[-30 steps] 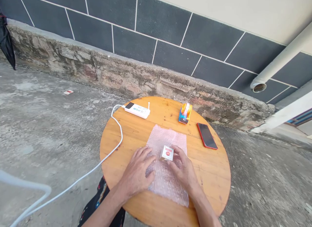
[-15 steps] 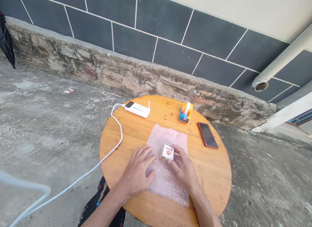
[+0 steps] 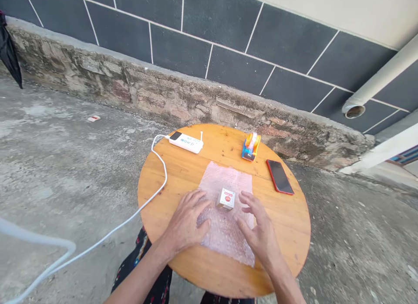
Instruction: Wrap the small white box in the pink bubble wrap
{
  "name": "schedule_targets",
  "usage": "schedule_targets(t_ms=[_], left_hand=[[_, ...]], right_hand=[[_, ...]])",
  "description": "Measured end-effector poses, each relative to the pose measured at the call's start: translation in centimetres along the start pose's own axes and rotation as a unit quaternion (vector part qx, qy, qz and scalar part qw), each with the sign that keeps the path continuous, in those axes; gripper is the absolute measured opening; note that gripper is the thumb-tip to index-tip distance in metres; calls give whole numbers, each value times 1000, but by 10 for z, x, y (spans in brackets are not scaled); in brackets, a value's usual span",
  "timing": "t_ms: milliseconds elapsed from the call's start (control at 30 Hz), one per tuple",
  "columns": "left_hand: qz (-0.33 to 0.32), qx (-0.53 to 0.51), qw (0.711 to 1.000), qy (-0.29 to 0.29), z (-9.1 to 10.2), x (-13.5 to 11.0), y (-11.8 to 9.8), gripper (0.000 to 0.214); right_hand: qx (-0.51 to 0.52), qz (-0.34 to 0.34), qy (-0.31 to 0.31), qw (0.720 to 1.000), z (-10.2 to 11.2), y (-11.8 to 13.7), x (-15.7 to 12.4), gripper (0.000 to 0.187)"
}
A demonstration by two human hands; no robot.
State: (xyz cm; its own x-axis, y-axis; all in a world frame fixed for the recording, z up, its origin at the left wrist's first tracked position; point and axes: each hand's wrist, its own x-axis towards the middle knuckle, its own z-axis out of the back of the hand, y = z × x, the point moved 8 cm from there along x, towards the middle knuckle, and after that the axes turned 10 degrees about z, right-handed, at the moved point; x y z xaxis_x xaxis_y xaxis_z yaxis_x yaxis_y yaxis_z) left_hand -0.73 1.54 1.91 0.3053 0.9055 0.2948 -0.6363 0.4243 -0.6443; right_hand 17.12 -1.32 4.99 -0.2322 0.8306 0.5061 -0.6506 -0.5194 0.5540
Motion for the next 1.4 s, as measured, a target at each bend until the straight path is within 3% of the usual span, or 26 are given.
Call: schedule_targets(t_ms=[133,200,500,633,733,833,1000,1133,1300,1400], left_hand=[[12,-62,998,-30,7,0,7,45],[17,-87,995,-48,11,0,9,42],[55,-115,990,-54,25,-3,9,31],[13,-47,999,-22,34,-15,-15,33],[-35,24,999,26,28,-22,-36,46],[-51,65,996,46,19,-22,-43,49],[-70,85,993,30,6,-14,-47,26],[-76,66,995,8,4,-8,-49,23],[-75,30,997,-2,6,-2,-51,19],[-71,12,997,-8,7,1,-52,18]], right_hand=[[-64,76,131,986,-10,44,-27,23],[-102,97,158,977,-19,56,-40,20],[-239,186,66,951,-42,56,-55,26],[-193,147,84,966,-33,56,-45,22],[-148,101,97,979,-21,55,-35,20],[-126,85,100,983,-12,54,-26,17],[-108,61,117,985,-4,51,-16,17],[-57,30,145,987,4,43,-10,16],[53,-43,118,991,22,15,13,13],[94,-62,104,988,20,-4,31,18]])
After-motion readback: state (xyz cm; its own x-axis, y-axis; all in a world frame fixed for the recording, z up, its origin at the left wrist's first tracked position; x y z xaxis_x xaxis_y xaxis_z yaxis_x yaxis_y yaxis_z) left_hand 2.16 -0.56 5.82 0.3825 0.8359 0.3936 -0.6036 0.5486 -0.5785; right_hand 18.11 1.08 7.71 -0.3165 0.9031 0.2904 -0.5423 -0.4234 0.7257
